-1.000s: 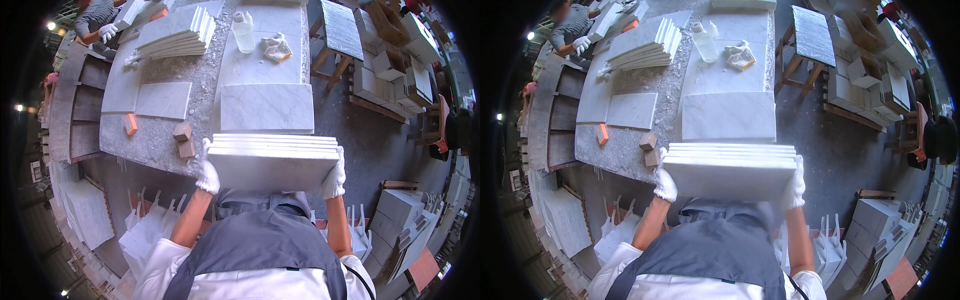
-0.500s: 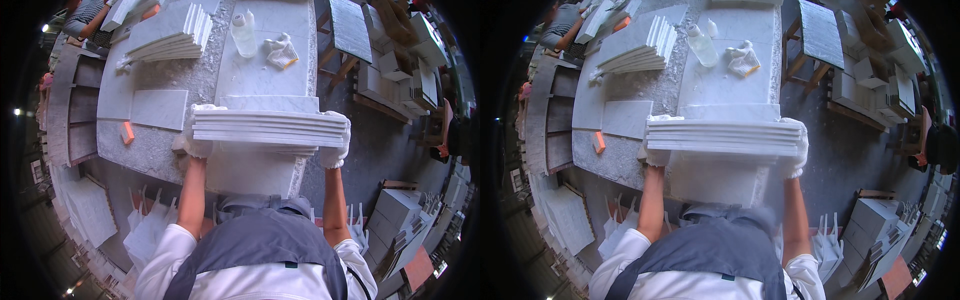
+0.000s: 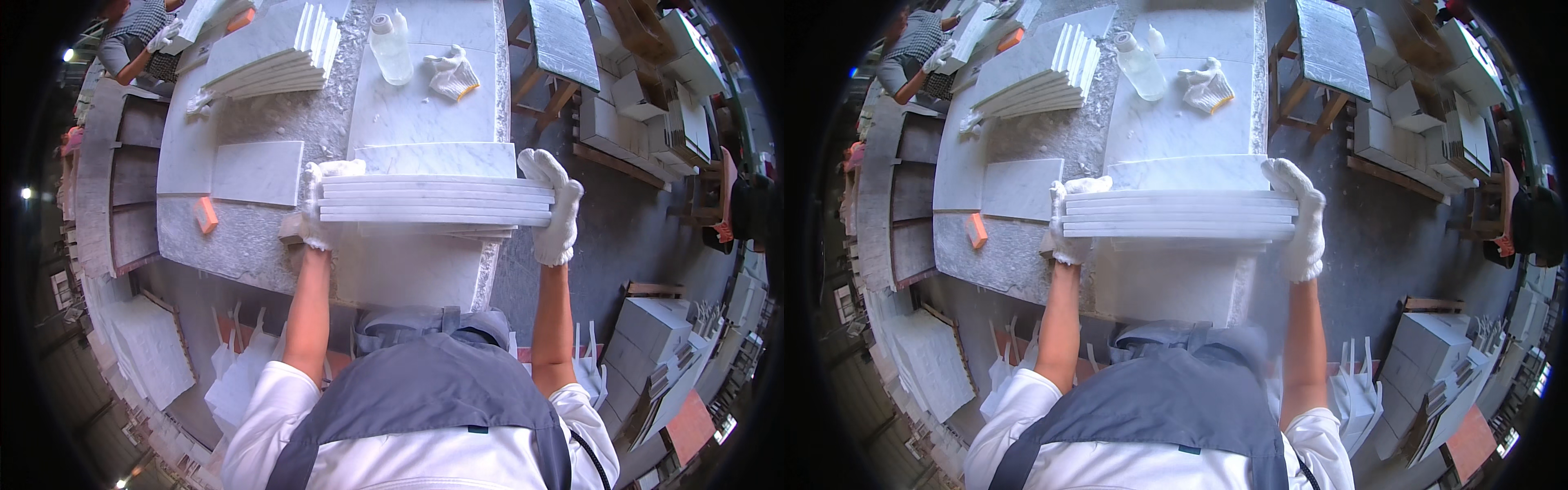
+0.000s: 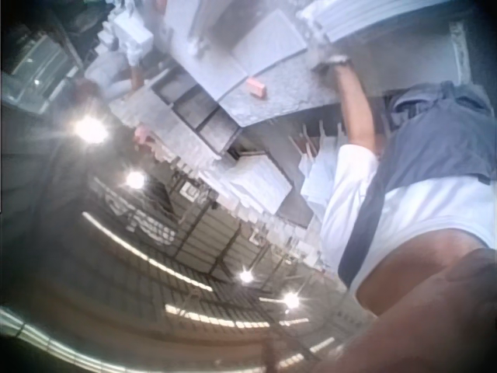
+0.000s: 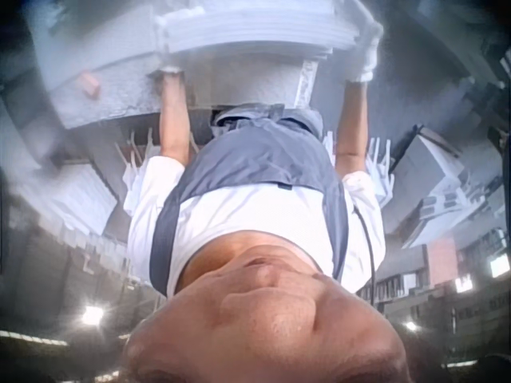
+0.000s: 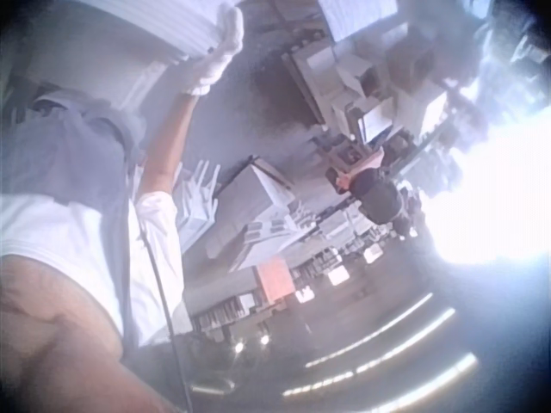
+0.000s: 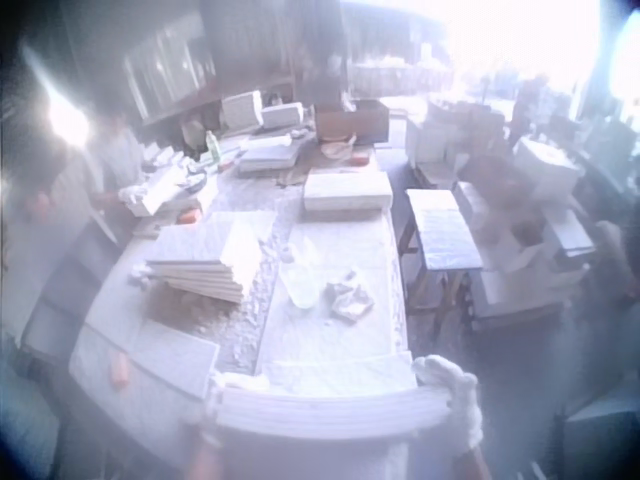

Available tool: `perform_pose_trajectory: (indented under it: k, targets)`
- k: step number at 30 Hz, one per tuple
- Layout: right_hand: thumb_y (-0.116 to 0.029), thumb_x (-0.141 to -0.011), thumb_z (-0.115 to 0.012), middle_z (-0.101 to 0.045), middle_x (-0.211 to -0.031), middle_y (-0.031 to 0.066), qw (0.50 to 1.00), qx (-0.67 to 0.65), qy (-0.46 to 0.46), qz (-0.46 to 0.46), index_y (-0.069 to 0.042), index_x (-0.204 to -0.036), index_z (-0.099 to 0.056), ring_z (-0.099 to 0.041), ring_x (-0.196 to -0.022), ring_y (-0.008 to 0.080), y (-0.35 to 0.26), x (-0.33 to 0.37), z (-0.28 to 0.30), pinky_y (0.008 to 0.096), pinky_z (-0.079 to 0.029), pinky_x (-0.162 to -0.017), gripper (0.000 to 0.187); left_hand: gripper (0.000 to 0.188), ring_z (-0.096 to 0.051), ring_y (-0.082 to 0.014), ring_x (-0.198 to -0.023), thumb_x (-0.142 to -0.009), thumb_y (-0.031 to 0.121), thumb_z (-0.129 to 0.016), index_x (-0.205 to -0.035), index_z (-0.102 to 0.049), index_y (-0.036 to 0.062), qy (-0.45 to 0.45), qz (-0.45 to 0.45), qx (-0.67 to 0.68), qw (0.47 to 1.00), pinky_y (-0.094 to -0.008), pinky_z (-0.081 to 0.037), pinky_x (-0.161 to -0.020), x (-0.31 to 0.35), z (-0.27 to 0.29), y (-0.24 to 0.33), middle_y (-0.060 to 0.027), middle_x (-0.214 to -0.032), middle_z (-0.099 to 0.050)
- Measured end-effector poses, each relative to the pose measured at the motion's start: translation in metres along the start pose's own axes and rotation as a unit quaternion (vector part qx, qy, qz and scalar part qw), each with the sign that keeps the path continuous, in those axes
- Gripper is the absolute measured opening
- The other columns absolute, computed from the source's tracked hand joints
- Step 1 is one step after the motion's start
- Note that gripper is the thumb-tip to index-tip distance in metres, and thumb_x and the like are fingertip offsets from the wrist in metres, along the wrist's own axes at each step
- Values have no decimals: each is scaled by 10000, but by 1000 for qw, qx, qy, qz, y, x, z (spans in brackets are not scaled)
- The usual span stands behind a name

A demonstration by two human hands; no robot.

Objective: The person retrieves a stack of white rectangular stone tiles from a rack, places them on a workbench, and then uses a small metal scraper to scrape and smooth the edges of a single tile. The person repeatedly scrapes different edges of the tile while holding it steady with the other hand.

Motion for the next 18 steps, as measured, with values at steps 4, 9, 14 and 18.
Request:
perform_pose_trajectory:
  k: [4, 9, 14, 18]
  targets:
    - [-403, -1097, -362, -558, -1444, 210, 997, 51, -57, 18, 70, -1462, -465, -511, -1371, 293, -5, -7, -10, 405, -344, -1178, 606, 593, -533, -222, -1330, -1103, 442, -407, -1470, -480, -19, 140, 191, 361, 902, -343, -354, -1165, -1, 7, -18, -134, -1419, -590]
    - [-484, -1106, -311, -535, -1470, 210, 996, -55, -53, -39, 63, -1499, -425, -499, -1377, 286, 14, -14, 4, 395, -347, -1175, 683, 565, -482, -252, -1398, -1111, 367, -389, -1506, -435, -35, -3, 75, 189, 979, -361, -291, -1204, -14, -12, 57, -179, -1482, -545]
    - [-635, -1056, -297, -443, -1550, 218, 983, -103, -92, -122, 11, -1539, -381, -411, -1447, 343, 54, -34, 3, 447, -303, -1215, 810, 627, -340, -281, -1504, -1112, 394, -369, -1592, -286, 0, -17, 72, 204, 976, -395, -193, -1253, -16, -21, 72, -189, -1613, -374]
    - [-590, -1076, -303, -421, -1573, 194, 968, -140, -116, -171, 11, -1550, -364, -397, -1460, 312, 77, -40, -2, 426, -292, -1225, 769, 858, -211, -330, -1553, -1034, 671, -313, -1640, -152, 86, 3, 54, 207, 977, -456, -140, -1270, -15, -20, 76, -189, -1686, -192]
Point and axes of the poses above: each hand's wrist, its own x-axis away from the middle knuckle, its own z-axis out of the back of the hand, y = z × x, the point moved 10 cm from there along -x, towards the middle knuckle
